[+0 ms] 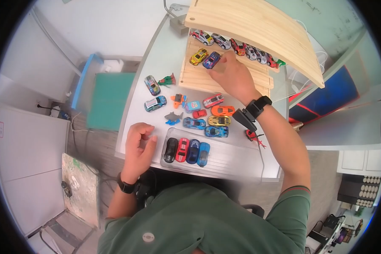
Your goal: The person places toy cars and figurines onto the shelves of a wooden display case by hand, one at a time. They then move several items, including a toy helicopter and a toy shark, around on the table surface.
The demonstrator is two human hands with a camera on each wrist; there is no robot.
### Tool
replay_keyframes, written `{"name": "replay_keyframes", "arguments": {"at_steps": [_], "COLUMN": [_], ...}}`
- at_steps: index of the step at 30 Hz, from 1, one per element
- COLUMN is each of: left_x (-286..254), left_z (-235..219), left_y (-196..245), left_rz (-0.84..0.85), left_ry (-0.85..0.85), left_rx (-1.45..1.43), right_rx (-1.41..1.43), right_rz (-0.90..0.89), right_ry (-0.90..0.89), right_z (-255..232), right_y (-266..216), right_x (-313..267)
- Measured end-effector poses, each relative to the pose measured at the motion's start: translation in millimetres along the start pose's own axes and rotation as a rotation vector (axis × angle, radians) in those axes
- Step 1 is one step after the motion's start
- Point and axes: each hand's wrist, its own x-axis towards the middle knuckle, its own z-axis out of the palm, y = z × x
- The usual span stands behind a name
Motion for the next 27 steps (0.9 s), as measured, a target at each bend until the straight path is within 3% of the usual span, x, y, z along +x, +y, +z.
{"name": "replay_keyframes", "arguments": {"at_steps": [27], "left_x": [0.9], "left_z": [-0.5], "left_y": [1.6], "left_rz": [0.002], "left_ry": [-0.012], "left_rx": [0.025], "right_rx": [0.011], "right_rz": [-0.001], "right_ry": [0.005], "right_z": [2.8], "right_y": [-2.0], "right_x": [2.7]}}
